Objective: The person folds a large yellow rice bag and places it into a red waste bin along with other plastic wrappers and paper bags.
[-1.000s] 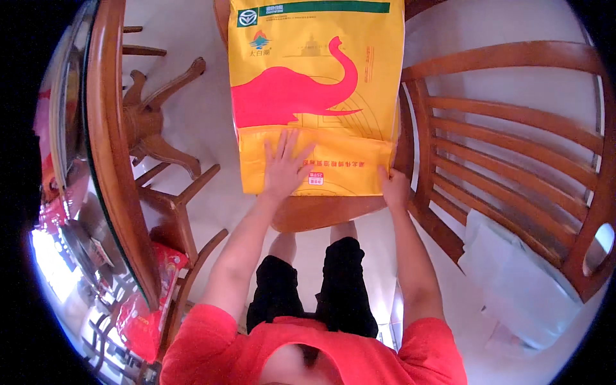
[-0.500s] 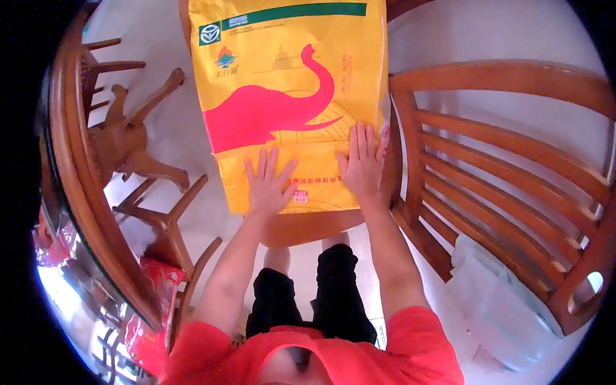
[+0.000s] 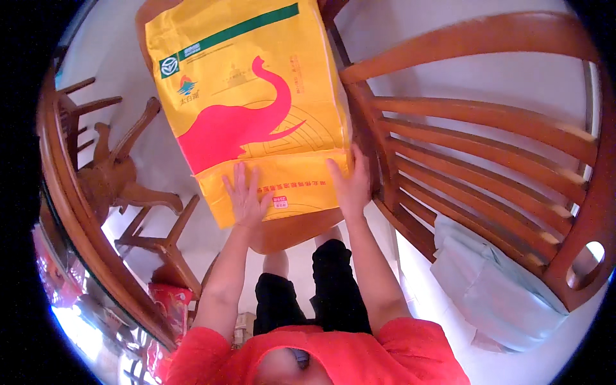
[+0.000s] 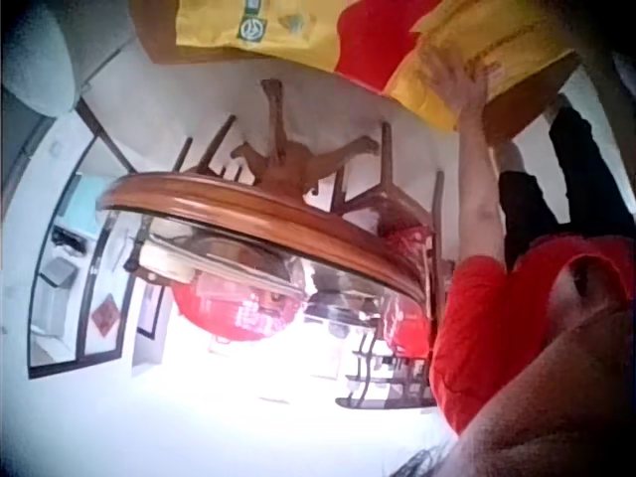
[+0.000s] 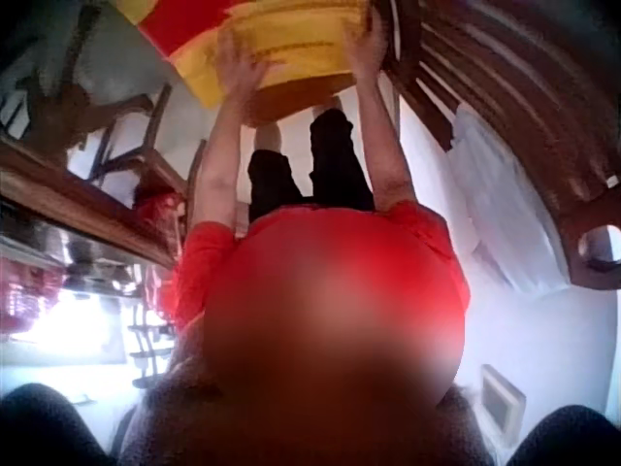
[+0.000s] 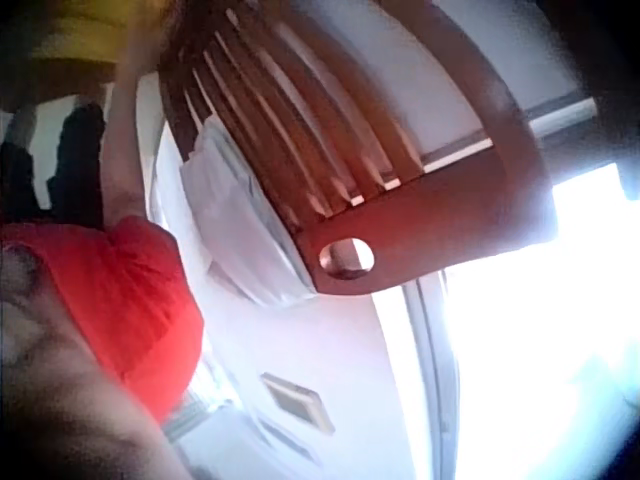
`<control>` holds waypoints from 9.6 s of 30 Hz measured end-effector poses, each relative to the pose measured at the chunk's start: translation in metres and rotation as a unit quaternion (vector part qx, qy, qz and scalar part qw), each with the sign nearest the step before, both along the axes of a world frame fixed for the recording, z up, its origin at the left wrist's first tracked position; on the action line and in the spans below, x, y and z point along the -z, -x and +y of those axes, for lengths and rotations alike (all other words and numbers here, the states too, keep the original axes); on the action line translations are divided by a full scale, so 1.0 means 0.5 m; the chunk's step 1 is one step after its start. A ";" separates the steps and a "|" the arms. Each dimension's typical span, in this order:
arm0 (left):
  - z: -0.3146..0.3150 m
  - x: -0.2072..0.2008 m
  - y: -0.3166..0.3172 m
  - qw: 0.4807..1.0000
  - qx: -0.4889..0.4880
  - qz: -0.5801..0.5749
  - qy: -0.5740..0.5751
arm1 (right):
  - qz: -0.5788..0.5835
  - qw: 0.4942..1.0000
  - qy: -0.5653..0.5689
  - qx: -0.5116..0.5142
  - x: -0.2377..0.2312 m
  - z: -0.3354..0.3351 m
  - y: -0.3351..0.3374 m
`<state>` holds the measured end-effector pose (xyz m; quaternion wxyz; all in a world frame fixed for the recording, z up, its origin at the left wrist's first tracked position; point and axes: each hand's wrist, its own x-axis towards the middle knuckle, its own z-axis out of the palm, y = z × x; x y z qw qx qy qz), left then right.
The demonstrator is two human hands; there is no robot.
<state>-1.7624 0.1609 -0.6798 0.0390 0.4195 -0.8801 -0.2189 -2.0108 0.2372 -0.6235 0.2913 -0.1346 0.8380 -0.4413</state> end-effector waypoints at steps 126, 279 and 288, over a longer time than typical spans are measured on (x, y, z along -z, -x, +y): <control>0.008 0.004 0.010 0.999 -0.015 -0.024 0.029 | 0.410 0.886 -0.151 -0.154 0.139 -0.005 -0.031; 0.129 -0.060 -0.248 0.810 -0.412 0.260 -0.326 | -0.206 0.849 -0.274 -0.402 -0.100 -0.069 0.117; 0.064 -0.090 -0.183 0.700 -0.558 0.263 -0.360 | -0.411 0.864 0.043 -0.289 -0.069 -0.015 0.165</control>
